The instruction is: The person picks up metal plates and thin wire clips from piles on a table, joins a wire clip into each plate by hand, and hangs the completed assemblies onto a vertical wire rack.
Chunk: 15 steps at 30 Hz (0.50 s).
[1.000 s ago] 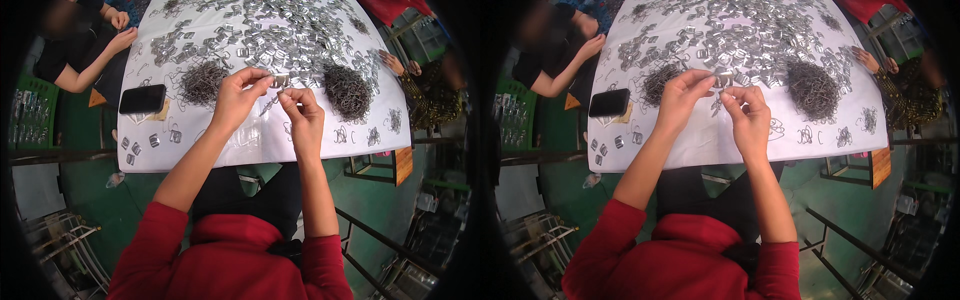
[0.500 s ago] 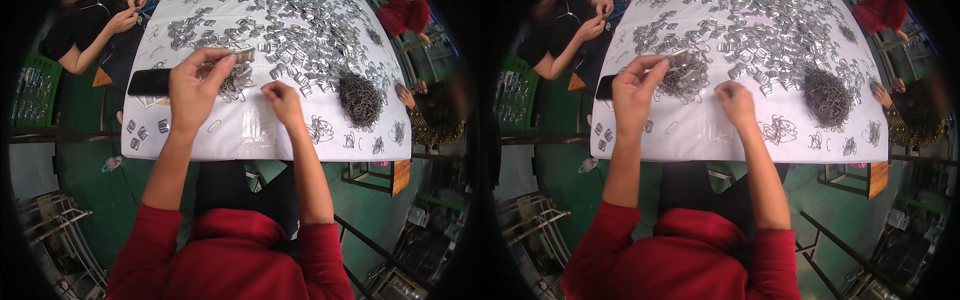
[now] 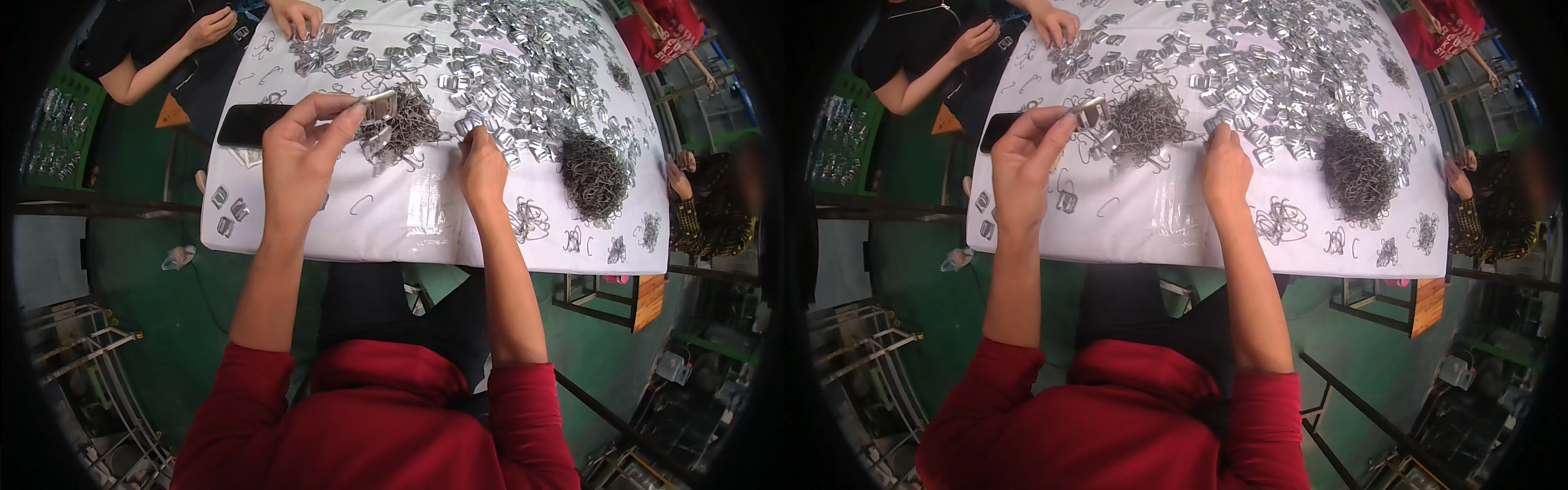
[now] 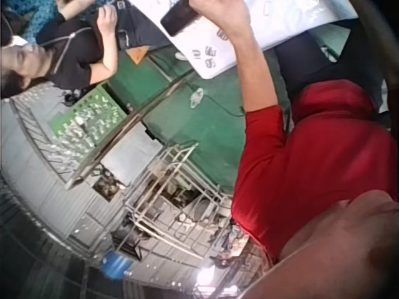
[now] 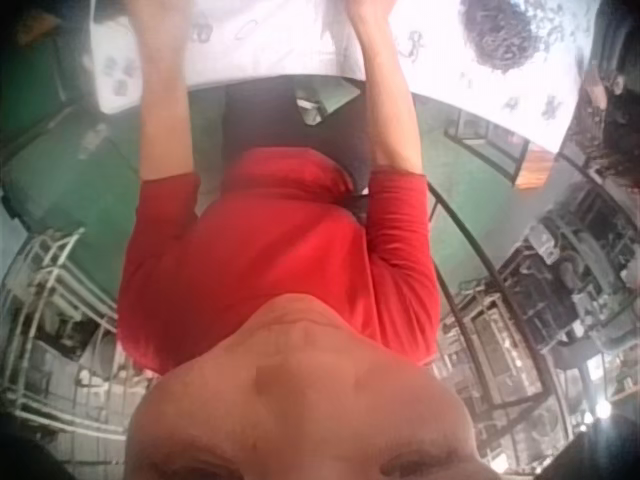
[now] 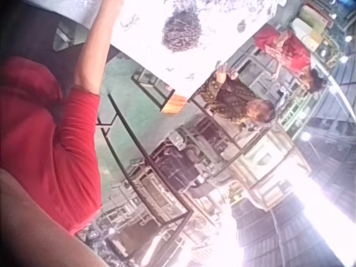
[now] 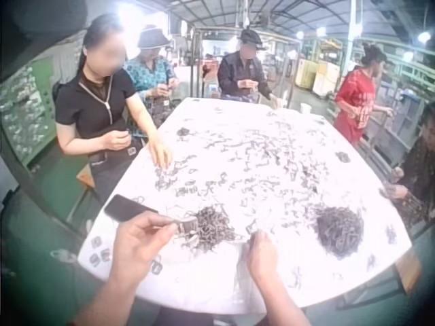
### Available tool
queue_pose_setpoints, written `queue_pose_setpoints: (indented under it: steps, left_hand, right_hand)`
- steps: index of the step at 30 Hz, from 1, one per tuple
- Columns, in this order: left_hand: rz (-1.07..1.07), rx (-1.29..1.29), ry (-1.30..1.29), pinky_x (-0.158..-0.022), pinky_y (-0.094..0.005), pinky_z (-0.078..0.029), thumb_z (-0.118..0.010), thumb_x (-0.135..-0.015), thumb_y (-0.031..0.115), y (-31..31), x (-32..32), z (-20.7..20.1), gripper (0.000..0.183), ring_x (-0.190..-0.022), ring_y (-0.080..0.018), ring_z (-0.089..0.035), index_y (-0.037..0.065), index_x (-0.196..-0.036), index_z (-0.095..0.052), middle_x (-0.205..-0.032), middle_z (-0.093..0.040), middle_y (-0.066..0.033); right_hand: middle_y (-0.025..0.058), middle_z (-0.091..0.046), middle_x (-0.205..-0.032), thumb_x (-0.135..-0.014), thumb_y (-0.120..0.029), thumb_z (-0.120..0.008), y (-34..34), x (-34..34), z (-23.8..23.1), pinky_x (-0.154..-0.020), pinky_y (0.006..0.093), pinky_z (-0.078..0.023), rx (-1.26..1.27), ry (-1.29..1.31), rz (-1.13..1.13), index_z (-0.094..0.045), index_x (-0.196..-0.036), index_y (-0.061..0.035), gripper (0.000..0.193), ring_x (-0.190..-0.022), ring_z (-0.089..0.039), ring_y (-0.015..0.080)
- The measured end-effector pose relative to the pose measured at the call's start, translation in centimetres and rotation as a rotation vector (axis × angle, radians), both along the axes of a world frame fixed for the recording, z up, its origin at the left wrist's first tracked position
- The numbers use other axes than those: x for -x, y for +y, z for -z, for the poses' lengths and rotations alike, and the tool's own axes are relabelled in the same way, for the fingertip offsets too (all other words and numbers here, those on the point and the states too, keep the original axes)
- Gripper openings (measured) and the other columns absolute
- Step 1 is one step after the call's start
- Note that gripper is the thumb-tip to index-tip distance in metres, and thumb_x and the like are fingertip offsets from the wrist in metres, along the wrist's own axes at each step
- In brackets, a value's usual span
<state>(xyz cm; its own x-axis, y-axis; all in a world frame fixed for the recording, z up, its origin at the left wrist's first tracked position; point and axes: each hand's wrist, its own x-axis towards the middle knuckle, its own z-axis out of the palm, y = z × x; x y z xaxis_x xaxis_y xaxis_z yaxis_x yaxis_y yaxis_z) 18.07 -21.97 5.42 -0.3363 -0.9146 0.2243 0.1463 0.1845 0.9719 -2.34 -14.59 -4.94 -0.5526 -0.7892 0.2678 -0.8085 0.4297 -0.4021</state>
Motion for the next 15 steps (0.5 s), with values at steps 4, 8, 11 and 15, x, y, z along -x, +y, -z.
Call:
queue_pose_setpoints:
  steps: [4,8,11,15]
  left_hand:
    - [0.083,-0.020,0.029,-0.066,-0.0181,-0.041,-0.065,-0.082,0.006,0.7,1.1,1.2,0.013,-0.072,-0.0043,-0.053,-0.002,-0.093,-0.063,-0.083,-0.062,-0.0011]
    - [0.120,-0.019,-0.025,-0.065,-0.0188,-0.042,-0.065,-0.082,0.007,1.6,2.7,1.8,0.012,-0.071,-0.0047,-0.053,0.001,-0.092,-0.064,-0.081,-0.063,-0.0005]
    - [0.106,-0.004,-0.054,-0.061,-0.0203,-0.044,-0.067,-0.079,0.010,2.2,3.2,1.6,0.012,-0.067,-0.0058,-0.055,0.003,-0.089,-0.066,-0.077,-0.064,-0.0006]
    - [0.090,0.181,-0.066,-0.060,-0.0220,-0.045,-0.067,-0.078,0.008,3.1,4.6,1.2,0.009,-0.066,-0.0084,-0.058,0.003,-0.086,-0.066,-0.077,-0.064,-0.0032]
  right_hand:
    - [0.0092,-0.060,-0.079,-0.085,-0.005,-0.060,-0.7,-0.5,-1.1,-0.051,0.0238,-0.049,0.591,-1.064,-0.065,-0.056,-0.091,0.0030,0.011,-0.062,-0.061,0.0144]
    - [0.0104,-0.061,-0.080,-0.084,-0.010,-0.062,0.9,-1.7,-7.2,-0.052,0.0235,-0.049,0.672,-1.223,-0.059,-0.057,-0.096,0.0054,0.020,-0.069,-0.065,0.0165]
    - [0.0067,-0.061,-0.084,-0.081,-0.010,-0.065,2.9,-3.3,-10.7,-0.060,0.0219,-0.044,0.655,-1.273,-0.119,-0.062,-0.087,0.0010,0.013,-0.075,-0.059,0.0129]
    - [0.0049,-0.057,-0.095,-0.079,-0.009,-0.068,4.2,-4.4,-11.5,-0.062,0.0217,-0.041,0.714,-1.085,-0.161,-0.064,-0.080,-0.0017,0.009,-0.079,-0.054,0.0095]
